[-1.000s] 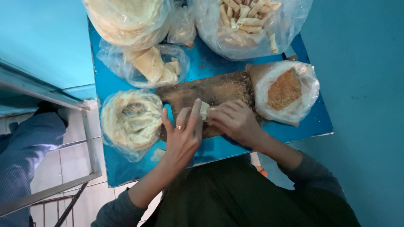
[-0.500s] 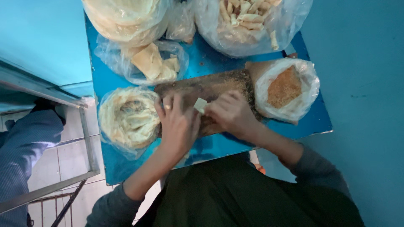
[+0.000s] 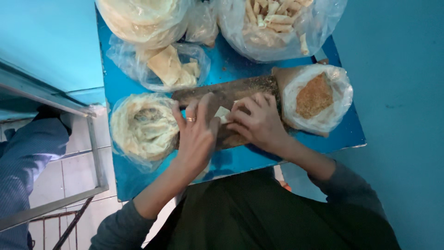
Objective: The person takes thin square pastry sheets one at a time, folds and rolls each sheet into a small tight roll by hand on a wooden board, and places the finished roll into a plastic bag already filled with similar rolled snacks.
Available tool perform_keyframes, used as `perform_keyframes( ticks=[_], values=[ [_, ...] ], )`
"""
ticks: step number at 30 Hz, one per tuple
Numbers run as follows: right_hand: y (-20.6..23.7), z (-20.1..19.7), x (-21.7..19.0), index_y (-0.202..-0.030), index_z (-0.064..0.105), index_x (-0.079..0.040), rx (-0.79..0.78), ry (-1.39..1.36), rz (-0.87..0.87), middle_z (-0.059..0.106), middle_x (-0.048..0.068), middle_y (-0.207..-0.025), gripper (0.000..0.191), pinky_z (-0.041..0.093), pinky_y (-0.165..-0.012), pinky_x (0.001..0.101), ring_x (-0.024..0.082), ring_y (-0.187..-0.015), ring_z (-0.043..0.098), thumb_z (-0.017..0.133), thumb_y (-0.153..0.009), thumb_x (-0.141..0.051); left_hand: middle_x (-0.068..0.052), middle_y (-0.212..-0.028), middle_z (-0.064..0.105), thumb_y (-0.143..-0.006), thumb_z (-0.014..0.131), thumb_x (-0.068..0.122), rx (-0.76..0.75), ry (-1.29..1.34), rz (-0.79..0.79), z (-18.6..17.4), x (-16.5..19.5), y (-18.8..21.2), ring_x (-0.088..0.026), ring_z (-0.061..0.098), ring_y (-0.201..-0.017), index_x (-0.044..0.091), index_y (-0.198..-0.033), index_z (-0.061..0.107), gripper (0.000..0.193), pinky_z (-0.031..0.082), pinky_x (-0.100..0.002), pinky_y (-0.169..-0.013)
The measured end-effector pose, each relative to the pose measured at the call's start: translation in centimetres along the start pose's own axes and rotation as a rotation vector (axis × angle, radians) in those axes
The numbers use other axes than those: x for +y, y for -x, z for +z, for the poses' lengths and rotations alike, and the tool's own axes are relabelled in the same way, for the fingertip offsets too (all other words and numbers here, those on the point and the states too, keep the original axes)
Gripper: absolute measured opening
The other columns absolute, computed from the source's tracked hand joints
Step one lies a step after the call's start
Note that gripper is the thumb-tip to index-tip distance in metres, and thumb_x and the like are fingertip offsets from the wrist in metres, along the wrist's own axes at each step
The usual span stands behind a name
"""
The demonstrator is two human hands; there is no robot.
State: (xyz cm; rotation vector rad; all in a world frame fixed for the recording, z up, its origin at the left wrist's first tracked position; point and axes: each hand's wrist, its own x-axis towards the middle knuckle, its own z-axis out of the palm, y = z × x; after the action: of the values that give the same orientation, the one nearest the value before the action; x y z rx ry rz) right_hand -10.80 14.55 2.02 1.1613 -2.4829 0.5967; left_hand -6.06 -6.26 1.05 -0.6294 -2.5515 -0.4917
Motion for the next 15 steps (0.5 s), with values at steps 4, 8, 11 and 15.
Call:
perform_keyframes(
  ticks=[4, 8, 11, 15],
  values=[
    [-0.1, 0.4, 0.0, -0.097, 0.074, -0.019, 0.067, 0.080, 0.015, 0.059, 0.003, -0.116, 0.011, 0.038, -0.098, 0.0495, 0.028, -0.111, 0.055, 0.078, -0.087, -0.024, -0.022, -0.146, 0.047, -0.085, 0.062, 0.004, -0.030, -0.022, 0.029, 0.4, 0.1, 0.0, -0.038, 0.046, -0.131, -0.007, -0.100, 0.067, 0.019, 0.019, -0.071, -0.117],
    [-0.6, -0.1, 0.3, -0.094, 0.075, -0.020, 0.007, -0.002, 0.070, 0.052, 0.010, -0.119, 0.015, 0.037, -0.097, 0.0507, 0.033, -0.117, 0.050, 0.081, -0.082, -0.027, -0.021, -0.144, 0.047, -0.085, 0.062, 0.006, -0.007, 0.029, -0.008, 0.5, 0.2, 0.2, -0.039, 0.046, -0.126, -0.006, -0.099, 0.067, 0.019, 0.020, -0.070, -0.115],
    [-1.3, -0.5, 0.6, -0.086, 0.075, -0.021, -0.119, -0.114, 0.192, 0.049, 0.011, -0.119, 0.014, 0.036, -0.095, 0.0496, 0.034, -0.116, 0.047, 0.084, -0.077, -0.028, -0.021, -0.138, 0.048, -0.083, 0.063, 0.007, -0.018, 0.053, -0.078, 0.8, 0.0, -0.3, -0.040, 0.045, -0.122, -0.006, -0.105, 0.069, 0.026, 0.024, -0.066, -0.113],
    [-2.3, -0.3, 0.5, -0.093, 0.073, -0.016, -0.171, -0.255, 0.305, 0.047, 0.012, -0.119, 0.023, 0.036, -0.096, 0.0484, 0.033, -0.110, 0.047, 0.086, -0.078, -0.029, -0.023, -0.130, 0.048, -0.078, 0.071, 0.009, -0.014, 0.176, -0.196, 0.9, -0.6, -1.3, -0.043, 0.042, -0.121, -0.001, -0.101, 0.070, 0.025, 0.029, -0.059, -0.107]
  ],
)
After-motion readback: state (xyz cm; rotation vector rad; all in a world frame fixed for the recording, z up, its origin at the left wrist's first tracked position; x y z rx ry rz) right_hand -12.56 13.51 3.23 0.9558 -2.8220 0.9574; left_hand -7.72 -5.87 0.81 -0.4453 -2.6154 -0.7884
